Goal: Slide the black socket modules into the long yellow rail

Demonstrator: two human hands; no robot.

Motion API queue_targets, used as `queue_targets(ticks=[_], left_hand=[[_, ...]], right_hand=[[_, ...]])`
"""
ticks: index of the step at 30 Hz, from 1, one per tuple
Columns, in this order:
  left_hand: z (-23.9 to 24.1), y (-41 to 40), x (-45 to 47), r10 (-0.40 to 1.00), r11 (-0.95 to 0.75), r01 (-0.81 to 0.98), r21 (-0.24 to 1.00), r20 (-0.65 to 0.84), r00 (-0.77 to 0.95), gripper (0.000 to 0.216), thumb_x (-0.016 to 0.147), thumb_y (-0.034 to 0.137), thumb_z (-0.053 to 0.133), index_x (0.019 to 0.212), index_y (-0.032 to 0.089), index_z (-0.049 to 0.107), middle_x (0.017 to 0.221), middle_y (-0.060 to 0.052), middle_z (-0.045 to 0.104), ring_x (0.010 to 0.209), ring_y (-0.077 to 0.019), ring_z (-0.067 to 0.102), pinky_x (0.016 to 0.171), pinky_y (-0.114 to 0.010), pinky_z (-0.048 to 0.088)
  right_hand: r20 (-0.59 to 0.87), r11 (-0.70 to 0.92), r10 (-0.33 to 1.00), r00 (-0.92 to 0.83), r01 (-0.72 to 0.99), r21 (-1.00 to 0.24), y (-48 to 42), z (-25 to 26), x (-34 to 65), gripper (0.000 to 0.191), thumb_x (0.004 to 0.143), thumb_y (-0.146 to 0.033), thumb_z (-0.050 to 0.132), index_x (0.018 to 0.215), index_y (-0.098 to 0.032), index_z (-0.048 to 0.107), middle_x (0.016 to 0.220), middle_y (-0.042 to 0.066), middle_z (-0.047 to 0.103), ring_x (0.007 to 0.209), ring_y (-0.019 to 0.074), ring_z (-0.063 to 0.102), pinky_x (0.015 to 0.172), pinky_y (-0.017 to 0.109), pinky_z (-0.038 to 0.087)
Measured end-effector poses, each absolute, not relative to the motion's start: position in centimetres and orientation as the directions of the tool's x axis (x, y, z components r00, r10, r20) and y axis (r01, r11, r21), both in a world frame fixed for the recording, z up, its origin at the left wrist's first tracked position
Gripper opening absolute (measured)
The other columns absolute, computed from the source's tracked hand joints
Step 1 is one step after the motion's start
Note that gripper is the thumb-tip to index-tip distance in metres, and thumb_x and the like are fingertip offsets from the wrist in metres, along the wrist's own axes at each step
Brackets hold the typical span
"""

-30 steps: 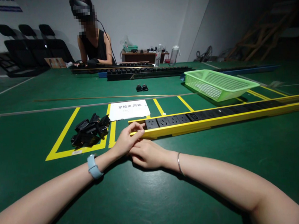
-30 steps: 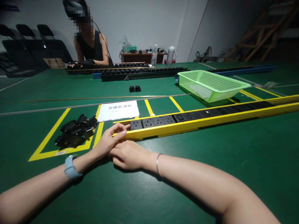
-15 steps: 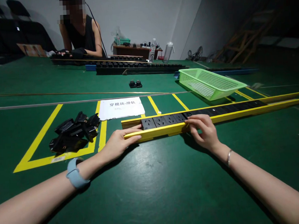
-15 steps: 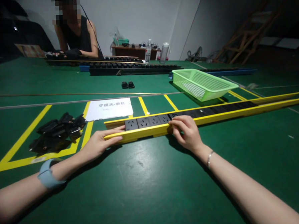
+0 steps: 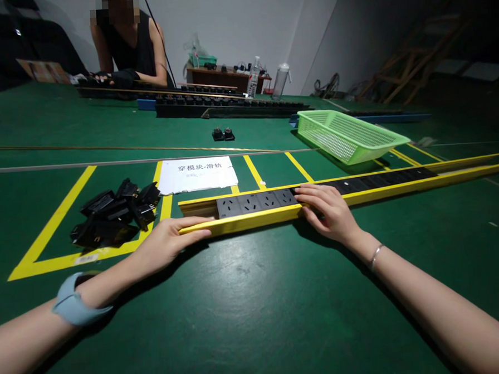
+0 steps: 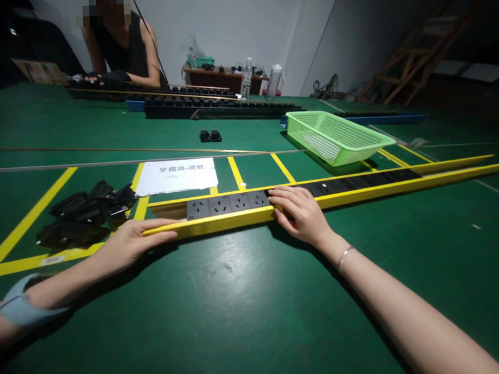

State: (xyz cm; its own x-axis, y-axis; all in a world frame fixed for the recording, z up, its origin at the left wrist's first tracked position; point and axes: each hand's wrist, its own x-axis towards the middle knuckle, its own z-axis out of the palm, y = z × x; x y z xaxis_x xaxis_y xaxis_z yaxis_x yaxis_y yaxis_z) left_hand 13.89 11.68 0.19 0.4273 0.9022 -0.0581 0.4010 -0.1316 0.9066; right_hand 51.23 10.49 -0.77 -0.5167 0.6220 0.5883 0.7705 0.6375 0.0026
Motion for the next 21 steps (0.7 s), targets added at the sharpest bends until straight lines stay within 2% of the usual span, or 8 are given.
queue_targets(ticks=[5, 10, 15, 21], left_hand=[[0.8, 9.6, 9.7, 0.934, -0.039, 0.487, 0.873, -0.142, 0.329, 0.039, 0.070, 0.048, 0.068, 0.101, 0.026, 0.074, 0.109, -0.005, 0.072, 0.103, -0.0277, 0.065, 0.097, -0.037, 0.047], [1.4, 7.8, 7.1, 0.980, -0.002, 0.544, 0.839, -0.106, 0.168, 0.035, 0.070, 0.045, 0.065, 0.097, 0.025, 0.074, 0.101, 0.000, 0.074, 0.100, -0.0254, 0.065, 0.093, -0.036, 0.048], [1.6, 7.7, 6.7, 0.982, -0.004, 0.530, 0.848, -0.098, 0.164, 0.035, 0.066, 0.042, 0.067, 0.093, 0.021, 0.075, 0.100, -0.003, 0.074, 0.099, -0.0276, 0.065, 0.095, -0.041, 0.046], [1.5, 7.8, 6.7, 0.975, 0.033, 0.467, 0.883, -0.131, 0.180, 0.033, 0.068, 0.042, 0.067, 0.093, 0.023, 0.075, 0.103, -0.003, 0.074, 0.100, -0.0272, 0.065, 0.094, -0.039, 0.046]], right_hand=[[0.473, 0.775, 0.527, -0.706, 0.628, 0.074, 11.0, 1.1, 47.8, 0.024, 0.085, -0.020, 0.056, 0.108, -0.019, 0.062, 0.116, 0.010, 0.066, 0.113, 0.0254, 0.058, 0.090, 0.043, 0.048], [0.435, 0.872, 0.417, -0.798, 0.486, 0.055, 12.0, 2.3, 44.4, 0.016, 0.085, -0.021, 0.057, 0.100, -0.019, 0.064, 0.103, 0.007, 0.069, 0.098, 0.0228, 0.059, 0.085, 0.039, 0.050], [0.451, 0.869, 0.446, -0.773, 0.495, -0.011, 12.1, 2.4, 43.5, 0.013, 0.087, -0.026, 0.058, 0.097, -0.019, 0.062, 0.102, 0.007, 0.068, 0.100, 0.0225, 0.059, 0.085, 0.039, 0.049], [0.386, 0.864, 0.459, -0.800, 0.503, 0.014, 12.1, 2.1, 43.7, 0.019, 0.088, -0.034, 0.060, 0.099, -0.019, 0.061, 0.105, 0.009, 0.066, 0.102, 0.0232, 0.059, 0.086, 0.039, 0.050]])
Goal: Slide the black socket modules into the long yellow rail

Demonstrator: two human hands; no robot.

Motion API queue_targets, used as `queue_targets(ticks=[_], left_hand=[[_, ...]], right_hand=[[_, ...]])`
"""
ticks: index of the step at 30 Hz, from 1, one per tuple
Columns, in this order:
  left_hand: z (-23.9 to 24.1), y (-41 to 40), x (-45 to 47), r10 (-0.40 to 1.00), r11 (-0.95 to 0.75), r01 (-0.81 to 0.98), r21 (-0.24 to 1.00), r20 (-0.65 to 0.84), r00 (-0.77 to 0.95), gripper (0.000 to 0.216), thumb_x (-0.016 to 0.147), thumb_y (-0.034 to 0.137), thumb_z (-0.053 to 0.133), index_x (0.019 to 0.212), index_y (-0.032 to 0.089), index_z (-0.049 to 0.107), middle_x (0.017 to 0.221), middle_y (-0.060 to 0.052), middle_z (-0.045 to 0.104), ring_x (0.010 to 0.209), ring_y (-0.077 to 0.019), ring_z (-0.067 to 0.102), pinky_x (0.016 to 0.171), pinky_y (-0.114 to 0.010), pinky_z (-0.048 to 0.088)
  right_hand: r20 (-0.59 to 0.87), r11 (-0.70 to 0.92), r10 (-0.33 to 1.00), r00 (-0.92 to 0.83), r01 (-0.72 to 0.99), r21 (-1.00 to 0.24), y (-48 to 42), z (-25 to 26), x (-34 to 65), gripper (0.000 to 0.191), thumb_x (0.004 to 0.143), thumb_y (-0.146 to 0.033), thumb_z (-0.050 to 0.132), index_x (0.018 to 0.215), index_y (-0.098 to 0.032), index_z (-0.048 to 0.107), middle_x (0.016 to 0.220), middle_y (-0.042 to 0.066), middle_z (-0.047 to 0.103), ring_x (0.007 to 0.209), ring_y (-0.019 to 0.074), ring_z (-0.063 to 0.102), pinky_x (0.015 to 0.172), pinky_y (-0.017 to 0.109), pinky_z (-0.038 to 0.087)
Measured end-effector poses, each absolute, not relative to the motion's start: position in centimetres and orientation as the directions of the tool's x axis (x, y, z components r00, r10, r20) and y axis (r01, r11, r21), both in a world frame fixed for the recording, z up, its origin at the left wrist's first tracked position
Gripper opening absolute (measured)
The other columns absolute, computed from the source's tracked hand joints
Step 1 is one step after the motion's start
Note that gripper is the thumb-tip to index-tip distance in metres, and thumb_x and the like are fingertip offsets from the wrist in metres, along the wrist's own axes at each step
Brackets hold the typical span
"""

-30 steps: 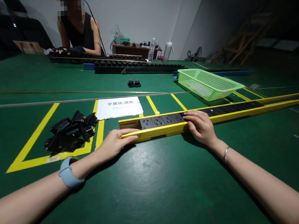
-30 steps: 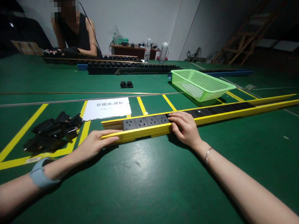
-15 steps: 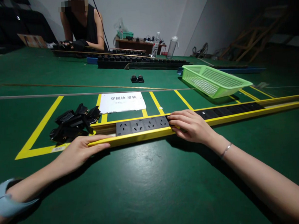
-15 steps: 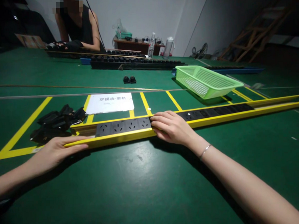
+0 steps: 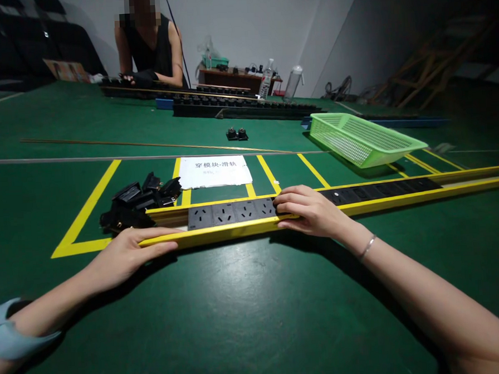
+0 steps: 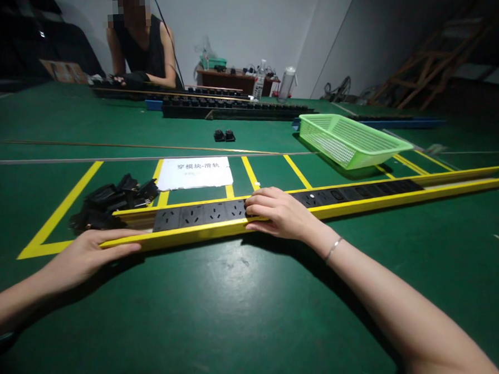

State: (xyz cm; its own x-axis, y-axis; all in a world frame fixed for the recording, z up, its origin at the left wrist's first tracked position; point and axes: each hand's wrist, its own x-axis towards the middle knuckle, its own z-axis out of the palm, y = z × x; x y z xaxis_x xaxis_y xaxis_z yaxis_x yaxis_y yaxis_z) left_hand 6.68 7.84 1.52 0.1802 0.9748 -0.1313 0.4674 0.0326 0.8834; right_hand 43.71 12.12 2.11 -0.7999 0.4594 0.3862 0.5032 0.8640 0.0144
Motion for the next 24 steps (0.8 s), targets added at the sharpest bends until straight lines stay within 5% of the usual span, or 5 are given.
queue_targets(ticks=[24], left_hand=[[0.6, 8.9, 5.1, 0.936, 0.056, 0.603, 0.796, -0.253, 0.246, 0.041, 0.067, 0.052, 0.068, 0.099, 0.027, 0.074, 0.111, 0.001, 0.071, 0.110, -0.0269, 0.062, 0.098, -0.037, 0.046]], right_hand=[[0.353, 0.874, 0.469, -0.810, 0.482, -0.056, 12.3, 1.8, 43.5, 0.016, 0.093, -0.034, 0.052, 0.098, -0.020, 0.056, 0.105, 0.010, 0.062, 0.108, 0.0205, 0.057, 0.091, 0.037, 0.053]])
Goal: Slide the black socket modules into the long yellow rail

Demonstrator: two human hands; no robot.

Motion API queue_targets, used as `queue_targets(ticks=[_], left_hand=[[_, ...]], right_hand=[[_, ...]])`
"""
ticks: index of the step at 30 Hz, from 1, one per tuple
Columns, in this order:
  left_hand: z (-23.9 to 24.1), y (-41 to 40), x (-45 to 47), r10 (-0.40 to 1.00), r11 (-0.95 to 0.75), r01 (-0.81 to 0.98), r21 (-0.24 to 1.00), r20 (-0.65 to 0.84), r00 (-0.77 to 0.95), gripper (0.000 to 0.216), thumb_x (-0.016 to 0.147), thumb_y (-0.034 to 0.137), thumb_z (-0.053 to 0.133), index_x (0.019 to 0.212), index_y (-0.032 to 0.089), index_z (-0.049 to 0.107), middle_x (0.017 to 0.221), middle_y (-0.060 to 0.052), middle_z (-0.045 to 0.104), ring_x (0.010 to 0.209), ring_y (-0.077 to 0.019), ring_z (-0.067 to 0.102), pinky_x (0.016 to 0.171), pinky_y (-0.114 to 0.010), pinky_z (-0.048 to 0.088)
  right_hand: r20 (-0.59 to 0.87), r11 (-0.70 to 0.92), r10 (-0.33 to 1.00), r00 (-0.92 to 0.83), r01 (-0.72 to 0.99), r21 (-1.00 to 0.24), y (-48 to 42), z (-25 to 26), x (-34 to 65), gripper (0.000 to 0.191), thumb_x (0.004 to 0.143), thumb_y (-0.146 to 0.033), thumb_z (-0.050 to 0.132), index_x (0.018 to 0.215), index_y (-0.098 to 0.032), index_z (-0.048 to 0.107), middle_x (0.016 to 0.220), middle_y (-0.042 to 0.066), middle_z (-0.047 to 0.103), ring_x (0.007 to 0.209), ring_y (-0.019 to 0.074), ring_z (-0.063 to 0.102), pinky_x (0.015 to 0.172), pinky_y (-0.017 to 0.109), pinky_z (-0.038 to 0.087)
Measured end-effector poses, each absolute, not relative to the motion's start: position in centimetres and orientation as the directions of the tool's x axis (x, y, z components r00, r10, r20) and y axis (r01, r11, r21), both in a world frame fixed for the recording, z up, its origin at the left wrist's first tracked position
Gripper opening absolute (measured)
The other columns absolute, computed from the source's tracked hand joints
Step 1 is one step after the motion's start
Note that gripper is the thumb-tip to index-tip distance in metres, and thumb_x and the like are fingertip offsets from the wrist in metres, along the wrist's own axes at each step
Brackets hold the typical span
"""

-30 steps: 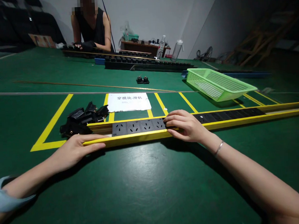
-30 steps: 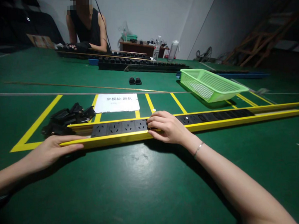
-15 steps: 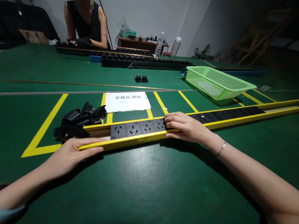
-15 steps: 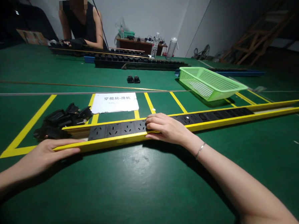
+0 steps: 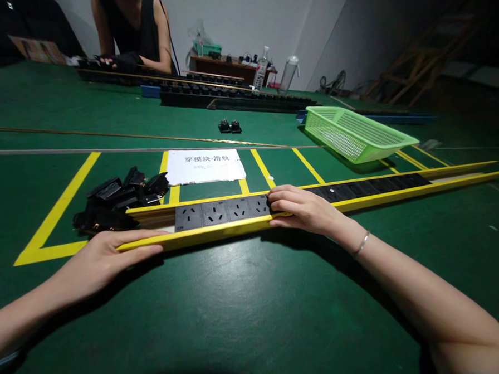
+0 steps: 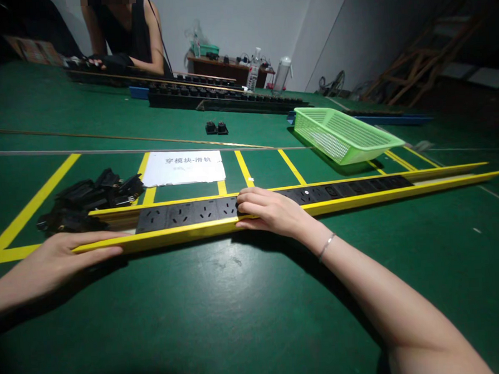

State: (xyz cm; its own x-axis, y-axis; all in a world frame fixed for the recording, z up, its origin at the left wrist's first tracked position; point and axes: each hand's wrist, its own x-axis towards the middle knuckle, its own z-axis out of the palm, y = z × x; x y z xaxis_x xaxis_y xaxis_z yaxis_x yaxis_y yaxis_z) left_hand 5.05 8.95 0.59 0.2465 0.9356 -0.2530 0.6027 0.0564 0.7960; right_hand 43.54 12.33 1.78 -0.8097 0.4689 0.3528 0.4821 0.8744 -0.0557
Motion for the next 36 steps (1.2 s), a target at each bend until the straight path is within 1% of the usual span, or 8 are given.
queue_targets(ticks=[4, 6, 10, 15, 22, 29, 33, 36], left_hand=[[0.7, 8.5, 5.5, 0.962, 0.047, 0.548, 0.835, -0.186, 0.201, 0.038, 0.069, 0.050, 0.067, 0.098, 0.027, 0.074, 0.106, 0.002, 0.073, 0.107, -0.0260, 0.063, 0.099, -0.038, 0.045], [0.7, 8.4, 5.7, 0.963, 0.050, 0.542, 0.839, -0.184, 0.196, 0.036, 0.068, 0.048, 0.069, 0.096, 0.027, 0.074, 0.104, 0.002, 0.073, 0.105, -0.0260, 0.063, 0.098, -0.038, 0.046], [0.8, 8.3, 5.8, 0.964, 0.054, 0.545, 0.837, -0.187, 0.191, 0.035, 0.068, 0.047, 0.068, 0.096, 0.028, 0.074, 0.107, 0.002, 0.073, 0.107, -0.0266, 0.062, 0.098, -0.039, 0.045], [1.0, 8.3, 5.9, 0.965, 0.062, 0.526, 0.848, -0.186, 0.186, 0.037, 0.067, 0.047, 0.069, 0.096, 0.024, 0.074, 0.106, -0.001, 0.073, 0.105, -0.0273, 0.064, 0.097, -0.038, 0.046], [0.9, 8.4, 5.6, 0.953, 0.038, 0.559, 0.828, -0.198, 0.229, 0.046, 0.070, 0.049, 0.067, 0.107, 0.022, 0.071, 0.113, -0.002, 0.070, 0.109, -0.0265, 0.062, 0.100, -0.038, 0.045], [0.1, 8.9, 4.6, 0.937, -0.008, 0.597, 0.802, -0.203, 0.285, 0.056, 0.074, 0.053, 0.063, 0.119, 0.020, 0.064, 0.121, -0.003, 0.066, 0.113, -0.0246, 0.061, 0.100, -0.035, 0.046], [-0.2, 9.2, 4.2, 0.912, -0.037, 0.616, 0.787, -0.225, 0.343, 0.058, 0.072, 0.054, 0.065, 0.120, 0.021, 0.063, 0.123, -0.003, 0.065, 0.115, -0.0261, 0.060, 0.100, -0.036, 0.046], [-0.2, 9.2, 4.2, 0.928, -0.031, 0.604, 0.797, -0.202, 0.313, 0.057, 0.074, 0.055, 0.063, 0.120, 0.022, 0.063, 0.122, -0.003, 0.066, 0.116, -0.0261, 0.059, 0.101, -0.037, 0.046]], right_hand=[[0.357, 0.876, 0.467, -0.809, 0.479, -0.059, 12.4, 1.7, 43.5, 0.016, 0.093, -0.033, 0.052, 0.098, -0.020, 0.056, 0.104, 0.009, 0.062, 0.109, 0.0205, 0.056, 0.092, 0.037, 0.053], [0.359, 0.877, 0.464, -0.810, 0.476, -0.061, 12.4, 1.7, 43.5, 0.015, 0.093, -0.033, 0.053, 0.099, -0.019, 0.056, 0.104, 0.010, 0.062, 0.109, 0.0206, 0.056, 0.092, 0.037, 0.052], [0.361, 0.874, 0.470, -0.806, 0.482, -0.061, 12.4, 1.7, 43.5, 0.016, 0.092, -0.034, 0.053, 0.097, -0.019, 0.057, 0.104, 0.010, 0.062, 0.108, 0.0209, 0.056, 0.090, 0.037, 0.053], [0.379, 0.867, 0.474, -0.794, 0.496, -0.045, 12.3, 1.7, 43.6, 0.018, 0.091, -0.037, 0.055, 0.092, -0.019, 0.057, 0.101, 0.010, 0.062, 0.103, 0.0211, 0.058, 0.087, 0.036, 0.054], [0.402, 0.881, 0.443, -0.802, 0.472, -0.030, 12.4, 1.7, 43.6, 0.018, 0.089, -0.035, 0.058, 0.092, -0.018, 0.057, 0.099, 0.010, 0.062, 0.101, 0.0212, 0.057, 0.085, 0.035, 0.054], [0.426, 0.880, 0.441, -0.790, 0.475, -0.031, 12.4, 1.7, 43.6, 0.020, 0.087, -0.037, 0.061, 0.085, -0.017, 0.057, 0.092, 0.009, 0.063, 0.096, 0.0217, 0.059, 0.080, 0.035, 0.055], [0.449, 0.882, 0.428, -0.784, 0.470, -0.020, 12.3, 1.7, 43.9, 0.023, 0.087, -0.038, 0.061, 0.079, -0.017, 0.056, 0.088, 0.009, 0.062, 0.090, 0.0205, 0.059, 0.075, 0.033, 0.055], [0.450, 0.879, 0.439, -0.778, 0.476, -0.035, 12.4, 1.7, 44.0, 0.023, 0.086, -0.038, 0.062, 0.079, -0.017, 0.056, 0.088, 0.009, 0.063, 0.091, 0.0201, 0.060, 0.076, 0.033, 0.054]])
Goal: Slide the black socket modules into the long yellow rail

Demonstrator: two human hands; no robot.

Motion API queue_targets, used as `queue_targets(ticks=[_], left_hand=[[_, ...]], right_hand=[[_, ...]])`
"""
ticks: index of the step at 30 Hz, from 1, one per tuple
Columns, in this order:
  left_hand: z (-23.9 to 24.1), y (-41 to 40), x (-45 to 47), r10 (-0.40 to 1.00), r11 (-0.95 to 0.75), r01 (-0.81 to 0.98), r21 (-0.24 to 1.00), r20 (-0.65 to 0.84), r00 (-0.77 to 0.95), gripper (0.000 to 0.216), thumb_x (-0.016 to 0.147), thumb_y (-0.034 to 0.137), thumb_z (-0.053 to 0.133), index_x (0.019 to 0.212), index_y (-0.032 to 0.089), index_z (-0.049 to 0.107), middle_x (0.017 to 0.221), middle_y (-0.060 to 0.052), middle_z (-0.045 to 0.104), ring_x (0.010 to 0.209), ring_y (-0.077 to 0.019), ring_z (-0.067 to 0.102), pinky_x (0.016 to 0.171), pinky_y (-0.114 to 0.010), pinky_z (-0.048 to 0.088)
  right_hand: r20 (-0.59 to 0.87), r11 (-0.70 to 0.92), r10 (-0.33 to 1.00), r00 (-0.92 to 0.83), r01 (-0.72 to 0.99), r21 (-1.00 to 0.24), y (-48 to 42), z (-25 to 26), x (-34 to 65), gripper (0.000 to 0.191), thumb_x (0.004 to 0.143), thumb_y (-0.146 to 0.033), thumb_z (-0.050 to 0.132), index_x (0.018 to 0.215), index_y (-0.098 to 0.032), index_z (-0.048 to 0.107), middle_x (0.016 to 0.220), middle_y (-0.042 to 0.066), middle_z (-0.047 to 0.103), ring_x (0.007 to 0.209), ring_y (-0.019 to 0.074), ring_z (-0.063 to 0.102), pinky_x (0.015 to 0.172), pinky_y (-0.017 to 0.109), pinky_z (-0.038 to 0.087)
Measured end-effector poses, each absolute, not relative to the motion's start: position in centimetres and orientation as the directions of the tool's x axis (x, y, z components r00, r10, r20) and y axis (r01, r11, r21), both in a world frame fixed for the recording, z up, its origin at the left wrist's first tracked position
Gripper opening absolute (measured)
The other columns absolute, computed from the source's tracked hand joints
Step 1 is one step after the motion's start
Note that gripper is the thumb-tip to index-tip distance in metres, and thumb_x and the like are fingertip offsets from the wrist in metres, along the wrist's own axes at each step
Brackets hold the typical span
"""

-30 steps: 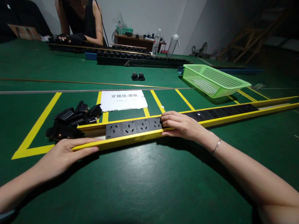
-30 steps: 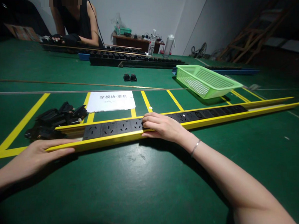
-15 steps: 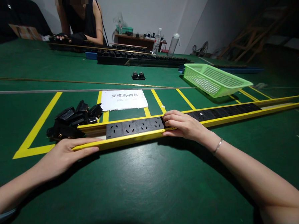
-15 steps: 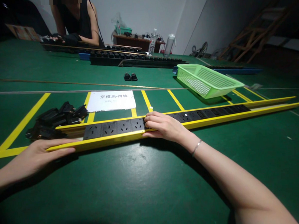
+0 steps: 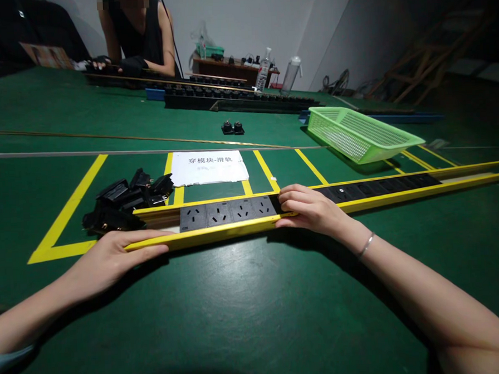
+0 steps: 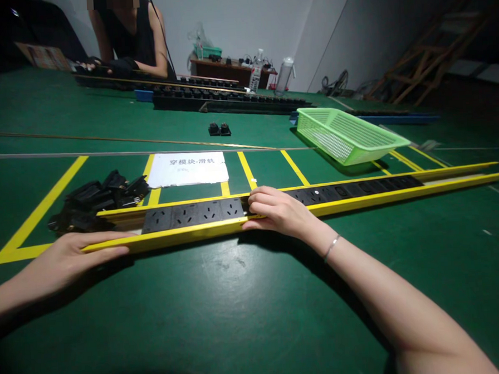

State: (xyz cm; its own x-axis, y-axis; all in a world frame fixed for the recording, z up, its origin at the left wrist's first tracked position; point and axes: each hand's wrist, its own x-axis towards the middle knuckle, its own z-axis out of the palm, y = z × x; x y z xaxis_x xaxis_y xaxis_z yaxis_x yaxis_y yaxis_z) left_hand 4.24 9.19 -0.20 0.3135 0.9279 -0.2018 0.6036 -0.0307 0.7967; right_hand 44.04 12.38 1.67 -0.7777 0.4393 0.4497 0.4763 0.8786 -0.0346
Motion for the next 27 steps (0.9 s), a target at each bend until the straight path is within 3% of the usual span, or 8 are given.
queue_targets(ticks=[9, 13, 18, 22, 27], left_hand=[[-1.1, 10.1, 3.2, 0.896, -0.080, 0.660, 0.747, -0.237, 0.377, 0.058, 0.074, 0.055, 0.063, 0.123, 0.024, 0.061, 0.126, -0.001, 0.063, 0.117, -0.0259, 0.058, 0.101, -0.034, 0.045], [-1.0, 10.0, 3.1, 0.893, -0.094, 0.666, 0.740, -0.234, 0.385, 0.058, 0.076, 0.055, 0.060, 0.125, 0.024, 0.060, 0.128, -0.001, 0.062, 0.119, -0.0262, 0.057, 0.103, -0.037, 0.044], [-0.8, 10.0, 3.3, 0.894, -0.095, 0.671, 0.736, -0.233, 0.382, 0.058, 0.075, 0.055, 0.061, 0.124, 0.024, 0.060, 0.127, -0.001, 0.062, 0.119, -0.0259, 0.057, 0.102, -0.037, 0.044], [-0.8, 10.0, 3.4, 0.897, -0.091, 0.664, 0.743, -0.228, 0.378, 0.057, 0.075, 0.055, 0.061, 0.124, 0.024, 0.060, 0.126, -0.001, 0.063, 0.118, -0.0247, 0.058, 0.101, -0.034, 0.045], [-0.8, 9.8, 3.2, 0.894, -0.091, 0.663, 0.743, -0.233, 0.384, 0.058, 0.076, 0.055, 0.060, 0.124, 0.023, 0.060, 0.127, -0.001, 0.062, 0.117, -0.0237, 0.059, 0.101, -0.034, 0.045]], right_hand=[[0.346, 0.897, 0.428, -0.835, 0.438, -0.055, 12.7, 1.9, 44.3, 0.021, 0.091, -0.035, 0.056, 0.079, -0.018, 0.057, 0.085, 0.003, 0.065, 0.091, 0.0161, 0.063, 0.104, 0.043, 0.041], [0.411, 0.900, 0.426, -0.806, 0.422, -0.105, 12.8, 1.4, 44.4, 0.020, 0.088, -0.034, 0.061, 0.078, -0.017, 0.058, 0.081, 0.005, 0.064, 0.091, 0.0177, 0.062, 0.089, 0.036, 0.051], [0.444, 0.889, 0.441, -0.780, 0.447, -0.099, 12.8, 1.0, 44.6, 0.022, 0.086, -0.036, 0.063, 0.076, -0.017, 0.059, 0.076, 0.005, 0.064, 0.087, 0.0194, 0.062, 0.081, 0.036, 0.054], [0.492, 0.882, 0.438, -0.752, 0.464, -0.076, 12.6, 1.0, 44.6, 0.016, 0.092, -0.022, 0.054, 0.078, -0.016, 0.061, 0.076, 0.005, 0.065, 0.086, 0.0183, 0.063, 0.081, 0.036, 0.056], [0.615, 0.850, 0.437, -0.656, 0.525, -0.044, 12.4, 0.5, 44.5, 0.029, 0.089, -0.007, 0.045, 0.065, -0.017, 0.058, 0.069, 0.004, 0.063, 0.075, 0.0154, 0.063, 0.077, 0.036, 0.057]])
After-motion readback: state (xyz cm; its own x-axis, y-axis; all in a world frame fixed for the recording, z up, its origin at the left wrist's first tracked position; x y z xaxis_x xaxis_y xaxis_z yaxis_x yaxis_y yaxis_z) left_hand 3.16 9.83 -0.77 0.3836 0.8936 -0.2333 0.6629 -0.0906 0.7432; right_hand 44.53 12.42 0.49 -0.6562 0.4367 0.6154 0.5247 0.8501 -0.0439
